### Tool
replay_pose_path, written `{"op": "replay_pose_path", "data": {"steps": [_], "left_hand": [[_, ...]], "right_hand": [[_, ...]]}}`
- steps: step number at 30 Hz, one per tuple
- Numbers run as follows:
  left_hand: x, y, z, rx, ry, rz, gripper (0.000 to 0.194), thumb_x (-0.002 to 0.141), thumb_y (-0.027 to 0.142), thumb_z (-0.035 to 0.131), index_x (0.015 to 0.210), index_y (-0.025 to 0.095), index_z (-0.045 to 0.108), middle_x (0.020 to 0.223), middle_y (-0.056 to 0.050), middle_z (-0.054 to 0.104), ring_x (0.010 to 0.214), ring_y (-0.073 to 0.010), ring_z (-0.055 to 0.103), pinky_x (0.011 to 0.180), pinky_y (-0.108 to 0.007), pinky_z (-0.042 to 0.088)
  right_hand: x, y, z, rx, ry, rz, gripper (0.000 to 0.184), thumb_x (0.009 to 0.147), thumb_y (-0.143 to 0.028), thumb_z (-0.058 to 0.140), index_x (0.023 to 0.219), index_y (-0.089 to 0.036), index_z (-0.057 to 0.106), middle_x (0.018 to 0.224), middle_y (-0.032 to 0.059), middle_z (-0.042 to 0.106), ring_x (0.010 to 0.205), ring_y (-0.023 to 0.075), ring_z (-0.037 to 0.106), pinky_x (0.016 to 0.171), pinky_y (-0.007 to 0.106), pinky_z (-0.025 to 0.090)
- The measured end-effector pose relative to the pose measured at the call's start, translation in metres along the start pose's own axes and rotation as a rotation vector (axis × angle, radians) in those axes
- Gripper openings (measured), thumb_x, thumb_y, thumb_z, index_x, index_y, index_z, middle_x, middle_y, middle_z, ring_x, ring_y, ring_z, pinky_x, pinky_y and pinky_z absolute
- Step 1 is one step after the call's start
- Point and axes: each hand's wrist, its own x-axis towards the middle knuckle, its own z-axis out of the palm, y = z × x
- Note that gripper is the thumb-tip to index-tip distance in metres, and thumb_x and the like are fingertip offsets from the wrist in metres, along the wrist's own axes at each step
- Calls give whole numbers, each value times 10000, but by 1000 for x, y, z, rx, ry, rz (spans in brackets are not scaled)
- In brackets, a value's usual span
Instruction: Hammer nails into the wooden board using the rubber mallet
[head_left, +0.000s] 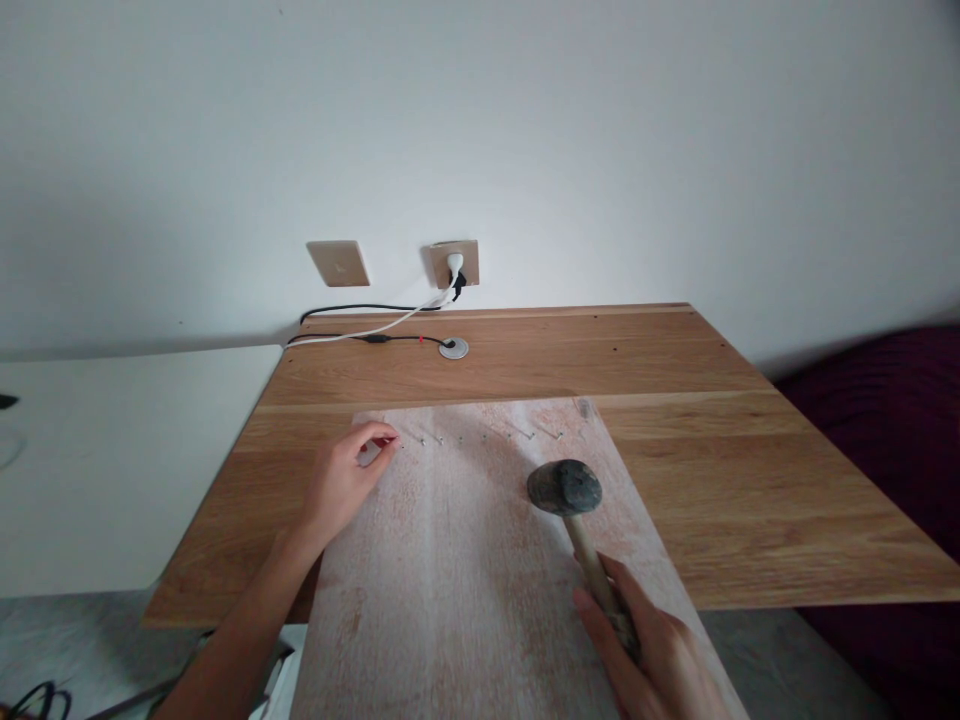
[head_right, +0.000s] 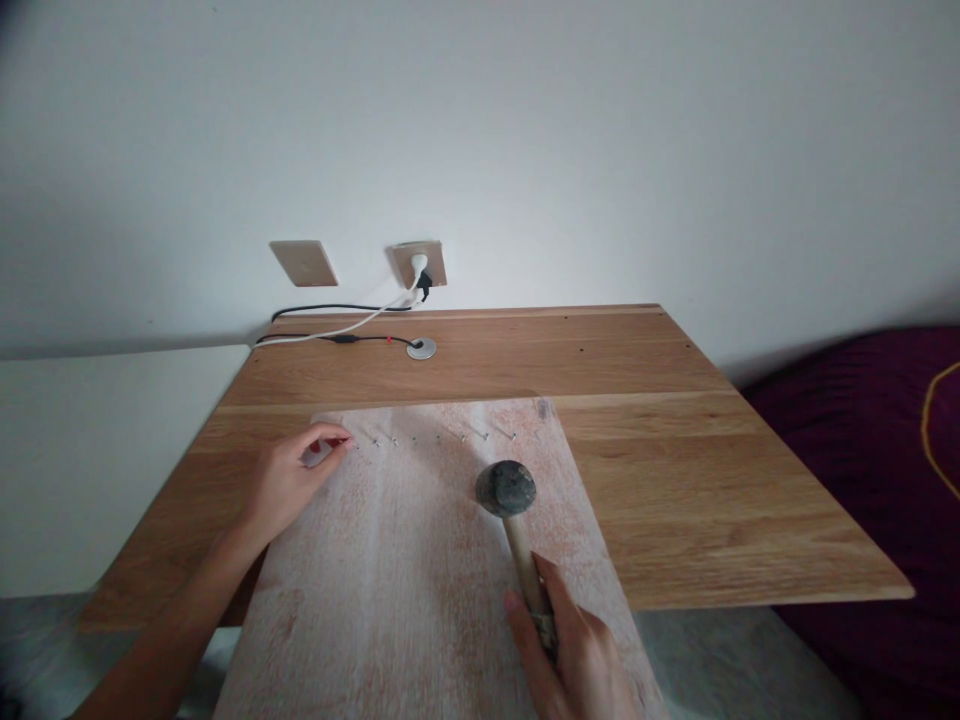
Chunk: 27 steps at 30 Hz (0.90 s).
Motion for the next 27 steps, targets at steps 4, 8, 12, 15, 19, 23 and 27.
{"op": "replay_pose_path", "data": {"steps": [4, 8, 12, 15, 19, 23, 27], "left_hand": [[0, 0, 1, -7, 2, -3, 90, 954, 251, 662, 938, 226, 747, 876, -4, 788, 769, -161, 722, 773, -284, 569], [0, -2, 2, -23, 11, 0, 95, 959, 257, 659, 949, 222, 747, 878, -6, 787, 771, -158, 719, 771, -281, 560], [0, -4, 4, -38, 18, 9, 106, 964, 273, 657, 940, 224, 747, 868, -3, 786, 762, -156, 714, 758, -277, 556], [0, -5, 5, -38, 20, 12, 104, 967, 278, 660, 940, 231, 749, 875, 1, 789, 758, -156, 713, 753, -279, 550], [1, -4, 4, -51, 17, 5, 85, 960, 273, 674, 937, 234, 746, 872, 7, 787, 761, -157, 714, 760, -280, 550], [1, -5, 4, -72, 20, -10, 78, 950, 266, 677, 937, 231, 745, 876, 4, 785, 773, -161, 717, 768, -283, 550], [0, -6, 6, -94, 22, -23, 77, 948, 263, 679, 940, 231, 748, 882, 5, 788, 781, -158, 719, 764, -278, 547]], "right_hand": [[0, -2, -2, -26, -24, 21, 636, 990, -726, 489, 1238, -177, 695, 509, -36, 630, 418, 248, 637, 482, 324, 460], [0, -5, -2, -38, 1, 34, 620, 982, -734, 491, 1208, -202, 716, 493, -38, 638, 388, 245, 628, 468, 326, 459], [-1, -4, -2, -57, 5, 48, 634, 979, -734, 489, 1226, -196, 716, 410, -72, 559, 348, 245, 613, 460, 322, 460], [-1, -4, -2, -51, -7, 28, 651, 987, -725, 478, 1248, -172, 700, 462, -63, 610, 352, 230, 612, 486, 323, 479], [-1, -4, -2, -54, -22, 39, 653, 991, -723, 465, 1251, -170, 697, 450, -64, 592, 361, 233, 616, 474, 319, 468], [-1, -5, -2, -49, -23, 36, 657, 984, -730, 465, 1246, -175, 702, 448, -72, 558, 353, 227, 596, 440, 312, 449], [-1, -6, -4, -76, -54, 52, 665, 1003, -717, 442, 1284, -164, 679, 436, -73, 557, 367, 238, 611, 464, 318, 462]]}}
